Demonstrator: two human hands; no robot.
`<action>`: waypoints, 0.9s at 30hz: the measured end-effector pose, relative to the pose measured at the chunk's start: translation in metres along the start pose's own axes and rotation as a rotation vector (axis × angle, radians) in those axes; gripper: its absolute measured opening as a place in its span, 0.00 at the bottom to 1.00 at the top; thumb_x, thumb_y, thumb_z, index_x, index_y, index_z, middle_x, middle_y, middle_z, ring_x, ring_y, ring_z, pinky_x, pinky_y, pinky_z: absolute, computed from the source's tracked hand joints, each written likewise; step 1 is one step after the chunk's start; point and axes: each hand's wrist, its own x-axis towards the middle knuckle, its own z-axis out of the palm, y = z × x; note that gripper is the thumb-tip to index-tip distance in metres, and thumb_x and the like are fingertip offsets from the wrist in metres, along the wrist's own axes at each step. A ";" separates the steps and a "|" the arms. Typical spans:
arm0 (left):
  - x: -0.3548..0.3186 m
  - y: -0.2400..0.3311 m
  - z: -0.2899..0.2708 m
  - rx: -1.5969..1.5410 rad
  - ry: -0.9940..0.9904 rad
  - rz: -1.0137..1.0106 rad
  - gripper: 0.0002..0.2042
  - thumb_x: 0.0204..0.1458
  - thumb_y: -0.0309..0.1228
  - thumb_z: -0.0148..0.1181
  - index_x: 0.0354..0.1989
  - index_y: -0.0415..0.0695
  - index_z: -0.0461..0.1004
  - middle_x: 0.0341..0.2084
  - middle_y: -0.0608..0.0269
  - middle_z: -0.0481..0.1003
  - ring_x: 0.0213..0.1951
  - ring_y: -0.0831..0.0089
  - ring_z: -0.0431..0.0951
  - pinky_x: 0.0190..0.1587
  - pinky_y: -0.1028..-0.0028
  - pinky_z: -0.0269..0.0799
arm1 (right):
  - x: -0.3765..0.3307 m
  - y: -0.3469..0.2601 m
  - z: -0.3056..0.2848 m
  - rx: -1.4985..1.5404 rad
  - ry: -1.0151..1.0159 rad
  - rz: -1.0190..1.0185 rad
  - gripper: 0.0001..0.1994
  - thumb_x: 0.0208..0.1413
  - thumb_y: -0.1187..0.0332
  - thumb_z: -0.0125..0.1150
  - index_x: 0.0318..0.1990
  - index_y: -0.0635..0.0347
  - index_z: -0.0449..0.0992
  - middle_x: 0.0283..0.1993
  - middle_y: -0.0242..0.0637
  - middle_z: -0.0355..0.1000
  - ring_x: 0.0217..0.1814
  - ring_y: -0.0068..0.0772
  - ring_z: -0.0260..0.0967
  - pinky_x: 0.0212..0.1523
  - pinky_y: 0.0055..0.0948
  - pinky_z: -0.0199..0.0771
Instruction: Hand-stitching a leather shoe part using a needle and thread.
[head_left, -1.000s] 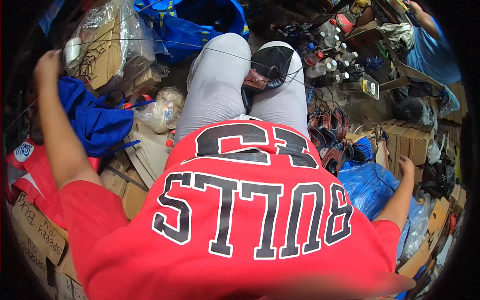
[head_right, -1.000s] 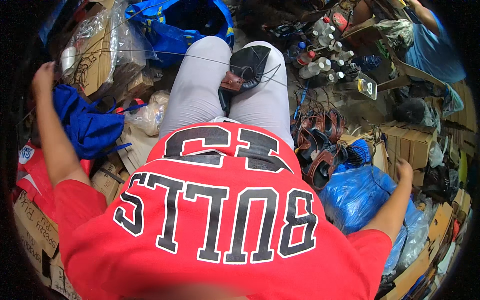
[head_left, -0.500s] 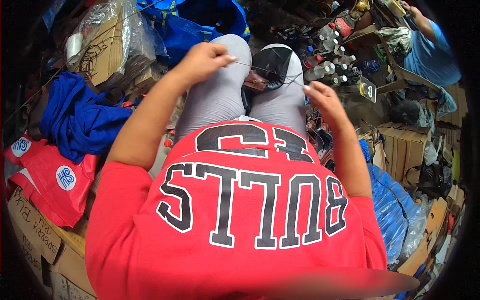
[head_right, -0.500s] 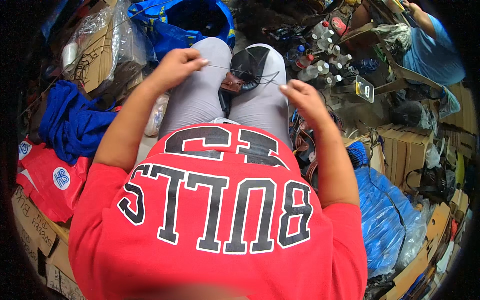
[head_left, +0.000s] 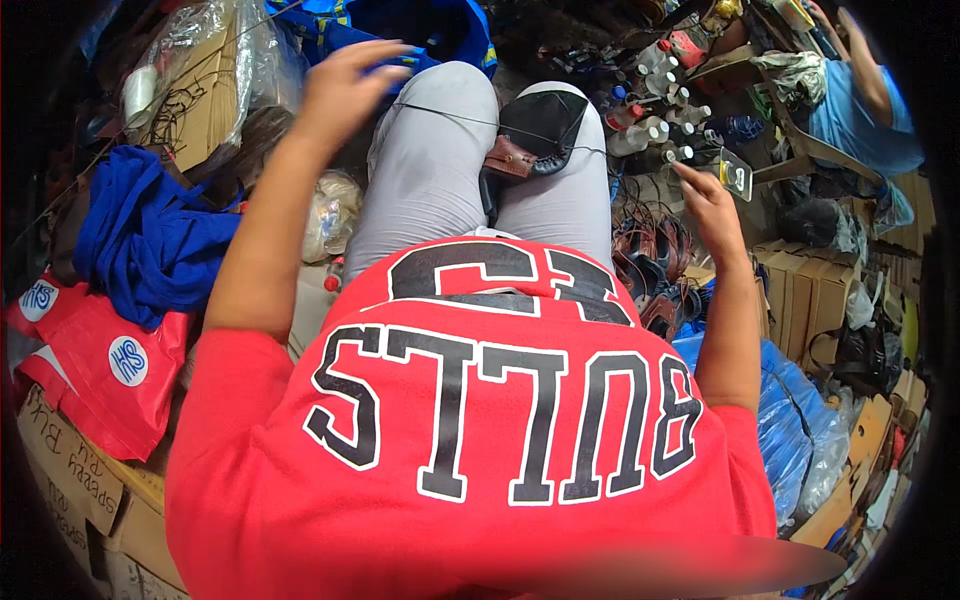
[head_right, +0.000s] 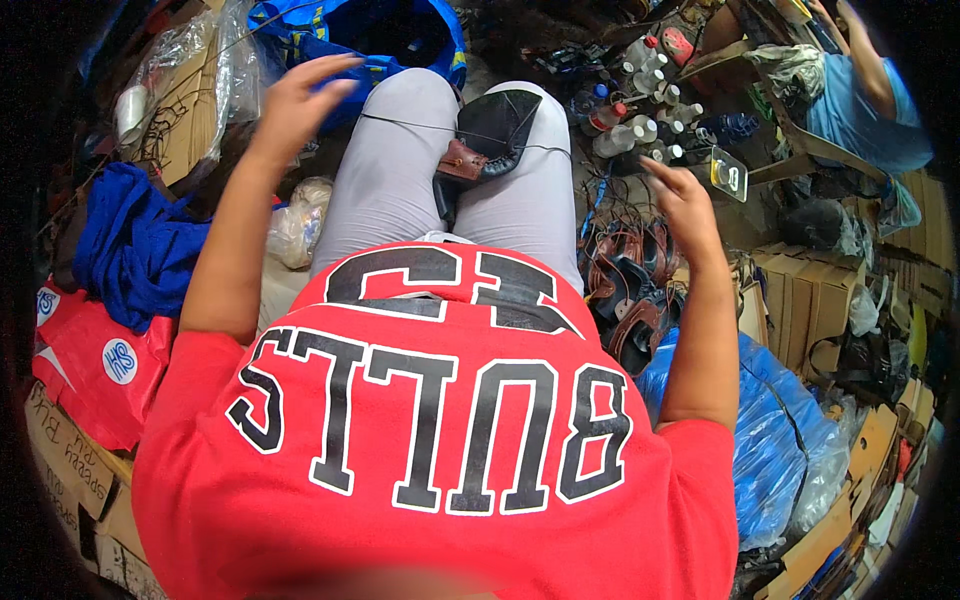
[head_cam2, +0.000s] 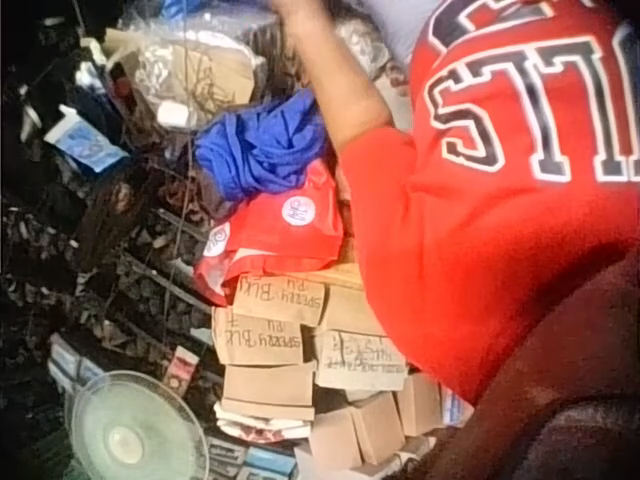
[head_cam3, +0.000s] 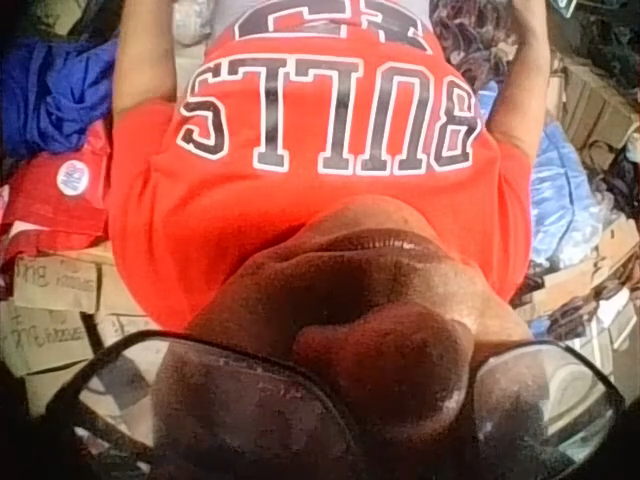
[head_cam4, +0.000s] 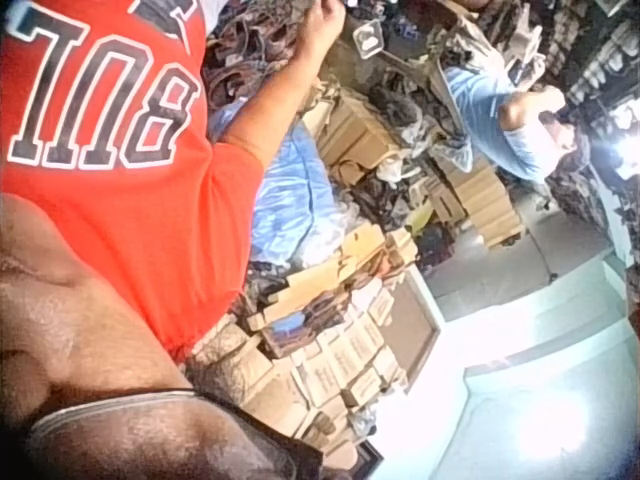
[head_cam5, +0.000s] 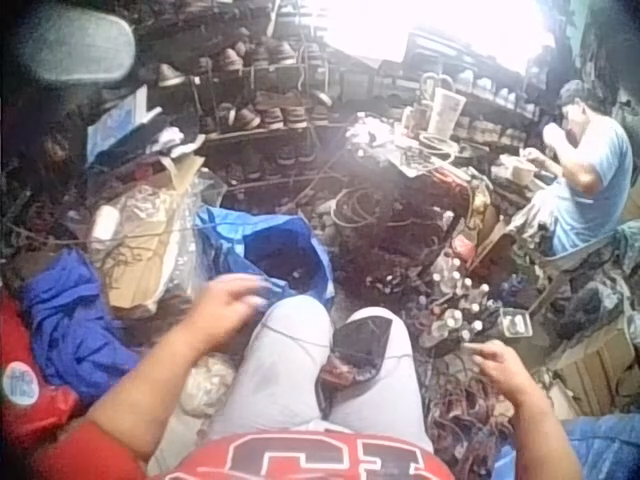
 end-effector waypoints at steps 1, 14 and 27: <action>0.005 0.027 0.015 -0.079 -0.061 0.129 0.15 0.48 0.28 0.63 0.46 0.46 0.77 0.50 0.59 0.74 0.53 0.68 0.73 0.56 0.72 0.65 | 0.002 -0.027 0.015 -0.046 -0.041 -0.161 0.13 0.55 0.70 0.59 0.48 0.58 0.77 0.34 0.28 0.69 0.32 0.20 0.64 0.36 0.21 0.65; 0.062 0.099 0.099 0.021 -0.731 0.244 0.14 0.39 0.36 0.70 0.34 0.45 0.78 0.34 0.57 0.74 0.40 0.60 0.75 0.42 0.67 0.70 | 0.037 -0.097 0.073 -0.142 -0.184 -0.515 0.06 0.45 0.79 0.64 0.32 0.59 0.79 0.34 0.32 0.69 0.37 0.27 0.71 0.39 0.24 0.71; 0.059 0.085 0.106 -0.264 -0.805 0.126 0.14 0.41 0.33 0.69 0.36 0.41 0.79 0.33 0.59 0.78 0.39 0.69 0.76 0.46 0.72 0.68 | 0.030 -0.070 0.099 0.096 -0.147 -0.472 0.08 0.45 0.81 0.63 0.33 0.59 0.79 0.32 0.31 0.71 0.36 0.23 0.69 0.39 0.22 0.70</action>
